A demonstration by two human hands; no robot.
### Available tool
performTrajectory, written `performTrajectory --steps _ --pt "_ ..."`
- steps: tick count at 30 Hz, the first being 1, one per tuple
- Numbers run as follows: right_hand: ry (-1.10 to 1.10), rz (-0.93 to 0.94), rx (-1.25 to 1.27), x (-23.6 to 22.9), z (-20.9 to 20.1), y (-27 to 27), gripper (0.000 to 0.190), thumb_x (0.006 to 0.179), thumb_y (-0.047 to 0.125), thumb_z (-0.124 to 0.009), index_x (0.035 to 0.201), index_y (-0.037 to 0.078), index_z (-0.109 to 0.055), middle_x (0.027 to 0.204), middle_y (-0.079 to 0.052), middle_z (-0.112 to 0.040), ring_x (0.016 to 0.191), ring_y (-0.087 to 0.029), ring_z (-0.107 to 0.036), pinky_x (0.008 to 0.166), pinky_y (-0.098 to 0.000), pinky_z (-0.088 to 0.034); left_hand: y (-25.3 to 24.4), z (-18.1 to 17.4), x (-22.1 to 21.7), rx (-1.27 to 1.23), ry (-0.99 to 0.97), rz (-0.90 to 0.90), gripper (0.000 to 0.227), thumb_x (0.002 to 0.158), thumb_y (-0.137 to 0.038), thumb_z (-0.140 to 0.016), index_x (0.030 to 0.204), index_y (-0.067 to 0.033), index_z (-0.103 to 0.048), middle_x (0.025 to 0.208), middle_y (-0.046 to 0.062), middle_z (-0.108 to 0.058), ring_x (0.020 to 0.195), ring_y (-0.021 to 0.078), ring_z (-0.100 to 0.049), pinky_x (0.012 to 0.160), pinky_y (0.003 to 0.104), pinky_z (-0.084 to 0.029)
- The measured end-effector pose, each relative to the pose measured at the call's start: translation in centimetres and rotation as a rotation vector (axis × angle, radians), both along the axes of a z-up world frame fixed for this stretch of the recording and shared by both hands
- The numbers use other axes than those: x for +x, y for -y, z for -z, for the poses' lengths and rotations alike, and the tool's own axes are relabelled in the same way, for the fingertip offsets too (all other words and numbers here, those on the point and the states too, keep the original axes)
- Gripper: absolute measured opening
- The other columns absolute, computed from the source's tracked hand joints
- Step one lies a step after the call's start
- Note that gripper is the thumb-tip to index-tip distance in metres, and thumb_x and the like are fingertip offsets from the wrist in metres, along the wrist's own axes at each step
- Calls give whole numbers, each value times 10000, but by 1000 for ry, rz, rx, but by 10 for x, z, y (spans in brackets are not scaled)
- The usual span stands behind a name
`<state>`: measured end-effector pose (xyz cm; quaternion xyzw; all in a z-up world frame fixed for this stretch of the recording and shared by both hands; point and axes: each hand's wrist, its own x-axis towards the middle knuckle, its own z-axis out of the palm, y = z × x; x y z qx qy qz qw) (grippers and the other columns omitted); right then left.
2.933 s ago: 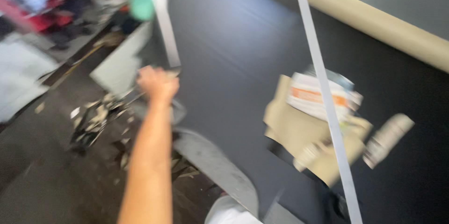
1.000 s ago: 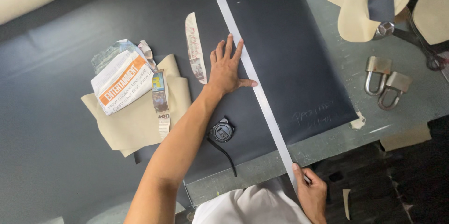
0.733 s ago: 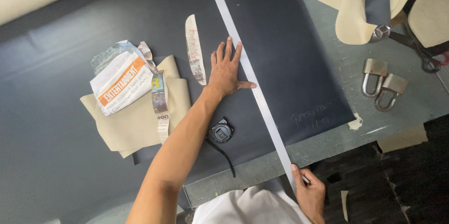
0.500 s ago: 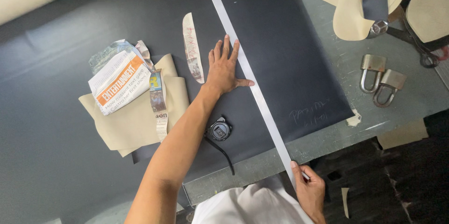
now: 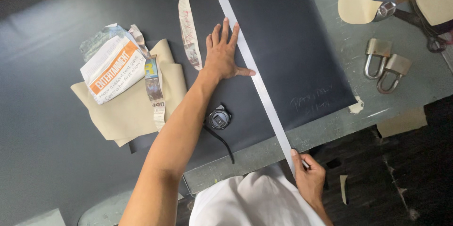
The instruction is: The person marks a dark sheet with chalk, uses a ruler to draw straight lines, and cuts the sheet with scissors. They then place a printed paper on the sheet, secure it with padlocks, and cut around the paper's outline. Finally, they place a beige pattern piece on the cut sheet and trace its outline.
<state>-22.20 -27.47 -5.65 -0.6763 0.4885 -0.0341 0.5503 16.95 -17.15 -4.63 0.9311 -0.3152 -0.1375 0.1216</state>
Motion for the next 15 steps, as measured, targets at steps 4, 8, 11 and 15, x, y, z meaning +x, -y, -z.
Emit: performTrajectory --steps 4,8,11,15 --pt "11 8 -22 0 -2 -3 266 951 243 -729 853 -1 -773 567 23 -540 509 -51 -408 452 -258 -282 -1 -5 -4 2 -9 3 1709 287 -796 -926 1610 -52 -141 1659 281 -84 1525 485 -58 1218 640 -112" --pt "-11 -5 -55 0 -1 -2 267 951 242 -730 853 -2 -774 559 31 -546 510 -42 -424 454 -251 -302 0 -5 -4 32 -26 -2 1706 289 -782 -928 1614 -56 -134 1666 272 -88 1536 476 -62 1227 632 -116" --pt "-31 16 -8 -2 3 -2 271 963 243 -726 875 -8 -781 578 -3 -555 520 -63 -427 462 -266 -301 1 -6 -2 33 -10 -6 1695 294 -778 -928 1613 -59 -141 1667 269 -91 1534 473 -66 1229 628 -118" --pt "-13 -96 -160 -16 5 5 220 916 209 -730 1006 16 -783 781 -31 -734 614 -65 -566 524 -237 -433 3 -10 -5 73 -9 2 1689 305 -789 -923 1602 -46 -135 1657 273 -88 1527 474 -67 1225 618 -120"
